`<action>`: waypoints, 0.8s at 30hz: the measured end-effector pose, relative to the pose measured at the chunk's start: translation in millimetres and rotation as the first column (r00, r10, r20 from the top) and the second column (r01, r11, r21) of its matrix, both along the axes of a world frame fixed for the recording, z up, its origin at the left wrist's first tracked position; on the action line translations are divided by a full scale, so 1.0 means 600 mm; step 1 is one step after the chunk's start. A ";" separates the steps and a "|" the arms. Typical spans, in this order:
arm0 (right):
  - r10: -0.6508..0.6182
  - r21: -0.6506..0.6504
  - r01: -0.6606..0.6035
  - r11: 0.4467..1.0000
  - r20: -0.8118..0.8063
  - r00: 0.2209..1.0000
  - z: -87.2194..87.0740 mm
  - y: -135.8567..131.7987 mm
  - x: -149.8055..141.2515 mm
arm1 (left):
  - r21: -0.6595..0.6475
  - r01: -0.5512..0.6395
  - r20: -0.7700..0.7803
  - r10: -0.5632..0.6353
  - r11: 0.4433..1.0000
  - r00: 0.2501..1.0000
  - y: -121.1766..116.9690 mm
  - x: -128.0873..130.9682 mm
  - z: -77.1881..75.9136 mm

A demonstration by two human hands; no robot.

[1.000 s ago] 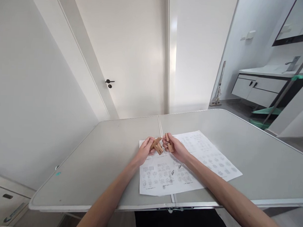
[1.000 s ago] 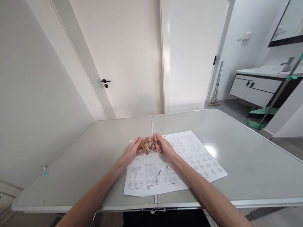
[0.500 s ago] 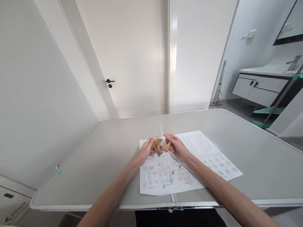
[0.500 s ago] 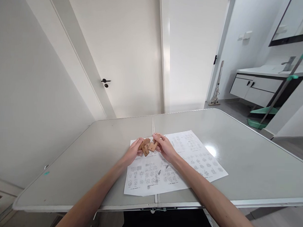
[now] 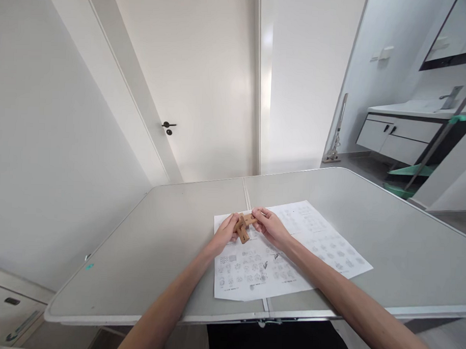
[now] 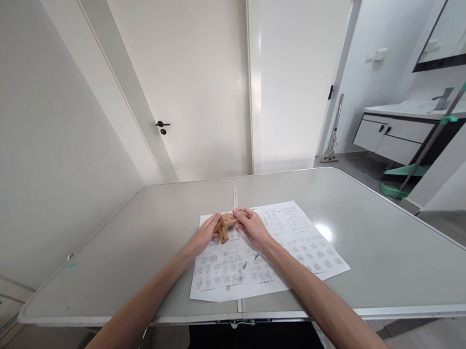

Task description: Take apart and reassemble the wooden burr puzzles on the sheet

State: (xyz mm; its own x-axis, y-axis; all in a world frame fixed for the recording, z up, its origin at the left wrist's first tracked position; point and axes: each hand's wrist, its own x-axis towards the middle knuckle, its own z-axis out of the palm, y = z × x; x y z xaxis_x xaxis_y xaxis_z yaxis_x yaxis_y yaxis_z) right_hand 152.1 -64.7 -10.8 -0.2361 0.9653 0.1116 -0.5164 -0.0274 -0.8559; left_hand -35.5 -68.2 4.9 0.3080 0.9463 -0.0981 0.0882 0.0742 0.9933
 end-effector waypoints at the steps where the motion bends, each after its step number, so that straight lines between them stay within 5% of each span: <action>1: 0.013 0.005 -0.013 1.000 0.002 1.000 0.000 0.000 0.000 | 0.000 0.001 0.000 -0.001 1.000 1.000 0.001 0.000 -0.001; 24: 0.169 0.041 -0.173 0.984 0.088 0.982 0.003 -0.008 0.001 | 0.039 0.053 0.015 -0.054 0.998 0.998 0.000 0.000 -0.012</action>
State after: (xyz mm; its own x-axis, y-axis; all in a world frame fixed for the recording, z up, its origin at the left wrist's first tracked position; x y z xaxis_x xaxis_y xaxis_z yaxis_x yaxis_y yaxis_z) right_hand 152.6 -69.5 -9.0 -0.4080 0.9037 0.1301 -0.4342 -0.0667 -0.8984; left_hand -35.6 -68.1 -2.5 0.3597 0.9314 -0.0561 0.0748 0.0311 0.9967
